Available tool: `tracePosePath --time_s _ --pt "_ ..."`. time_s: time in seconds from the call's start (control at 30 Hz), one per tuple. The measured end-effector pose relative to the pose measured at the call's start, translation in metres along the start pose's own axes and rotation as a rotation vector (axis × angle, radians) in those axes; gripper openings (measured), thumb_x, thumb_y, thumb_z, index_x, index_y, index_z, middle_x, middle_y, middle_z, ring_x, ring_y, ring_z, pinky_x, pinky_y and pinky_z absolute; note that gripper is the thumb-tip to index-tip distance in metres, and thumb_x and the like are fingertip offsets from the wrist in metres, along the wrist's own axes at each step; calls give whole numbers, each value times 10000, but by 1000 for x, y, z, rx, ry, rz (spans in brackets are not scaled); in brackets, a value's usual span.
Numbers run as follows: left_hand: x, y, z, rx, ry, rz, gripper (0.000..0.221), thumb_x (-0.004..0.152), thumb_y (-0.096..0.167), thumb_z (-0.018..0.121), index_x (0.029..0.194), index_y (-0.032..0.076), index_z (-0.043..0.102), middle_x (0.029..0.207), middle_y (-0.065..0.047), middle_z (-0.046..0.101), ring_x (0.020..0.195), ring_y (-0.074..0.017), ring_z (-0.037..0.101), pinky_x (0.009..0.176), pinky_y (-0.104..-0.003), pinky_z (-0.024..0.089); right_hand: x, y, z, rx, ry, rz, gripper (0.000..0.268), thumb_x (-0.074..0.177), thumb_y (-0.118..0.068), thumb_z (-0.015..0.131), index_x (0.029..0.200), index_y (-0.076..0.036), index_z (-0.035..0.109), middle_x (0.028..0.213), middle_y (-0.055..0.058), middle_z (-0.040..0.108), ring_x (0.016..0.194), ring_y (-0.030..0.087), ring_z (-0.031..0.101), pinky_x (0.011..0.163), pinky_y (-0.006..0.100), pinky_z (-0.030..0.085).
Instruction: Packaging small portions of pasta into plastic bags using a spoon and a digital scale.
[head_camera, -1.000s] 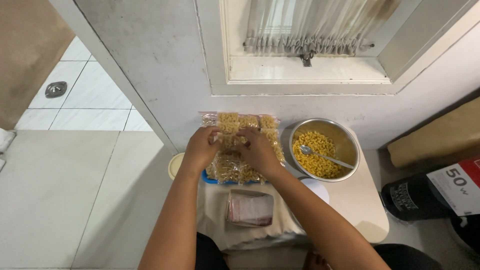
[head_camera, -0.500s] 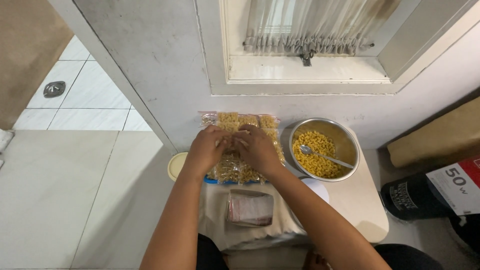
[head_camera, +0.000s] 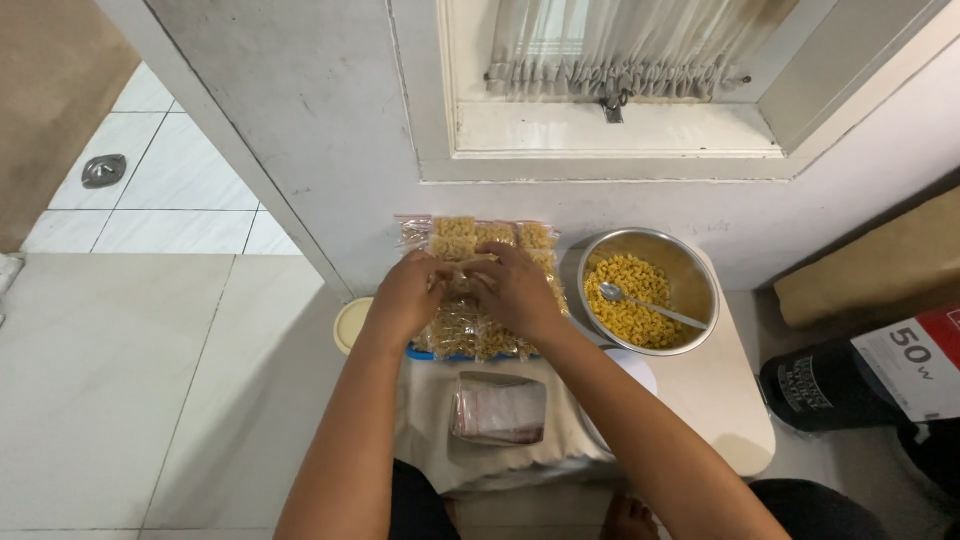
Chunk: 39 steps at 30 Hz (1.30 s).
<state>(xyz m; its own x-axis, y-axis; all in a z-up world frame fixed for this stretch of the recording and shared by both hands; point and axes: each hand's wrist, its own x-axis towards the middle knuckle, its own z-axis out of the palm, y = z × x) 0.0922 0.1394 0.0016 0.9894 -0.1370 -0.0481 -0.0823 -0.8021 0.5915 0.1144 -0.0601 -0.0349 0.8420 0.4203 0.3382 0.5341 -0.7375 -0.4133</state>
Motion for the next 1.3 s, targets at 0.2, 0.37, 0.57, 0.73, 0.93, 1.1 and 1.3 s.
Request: tracePosePath --time_s 0.2,0.37,0.57,0.73,0.93,1.1,1.3 --pt "-11 17 -17 -39 28 43 311 958 144 623 1247 70 714 1171 -135 669 1114 -327 667 932 -455 563 -8 -15 -35 103 -15 52 304 983 -187 576 1251 -178 718 1303 109 613 1098 342 668 920 451 557" --pt "-17 24 -20 -16 -46 113 307 935 197 662 1217 89 716 1028 -143 669 1065 -380 673 902 -499 552 -39 4 -60 109 67 -51 288 940 -143 663 1224 -122 709 1220 151 646 1047 415 685 860 495 579" --pt "-40 45 -6 -68 -261 138 310 912 150 673 1205 62 727 1035 -171 715 1076 -406 681 909 -509 541 -90 28 -105 91 50 1 262 918 -104 695 1174 -67 734 1185 171 680 1030 416 702 848 474 586" --pt "-51 36 24 119 -492 221 336 861 202 734 1179 93 738 1061 -187 754 1109 -454 662 954 -549 523 -136 67 -137 40 77 141 224 932 -105 715 1148 -53 745 1164 174 694 842 373 730 735 461 591" --pt "-55 -1 82 417 -545 261 370 767 331 828 1088 154 786 1028 -145 767 1051 -375 719 901 -502 572 -170 108 -155 -29 164 329 223 999 -131 722 1203 -43 738 1209 166 701 846 373 714 719 417 571" --pt "-65 -24 127 581 -510 240 251 652 144 855 885 81 787 902 -131 752 805 -342 708 752 -432 564 -165 89 -169 51 192 403 235 980 29 668 1213 43 697 1191 144 659 764 204 583 697 319 509" --pt "-66 -17 141 666 -483 237 144 762 83 792 902 50 791 785 -139 735 800 -340 753 639 -495 586 -175 112 -146 32 220 388 271 967 -132 752 1226 -57 733 1229 161 697 836 343 702 710 388 569"
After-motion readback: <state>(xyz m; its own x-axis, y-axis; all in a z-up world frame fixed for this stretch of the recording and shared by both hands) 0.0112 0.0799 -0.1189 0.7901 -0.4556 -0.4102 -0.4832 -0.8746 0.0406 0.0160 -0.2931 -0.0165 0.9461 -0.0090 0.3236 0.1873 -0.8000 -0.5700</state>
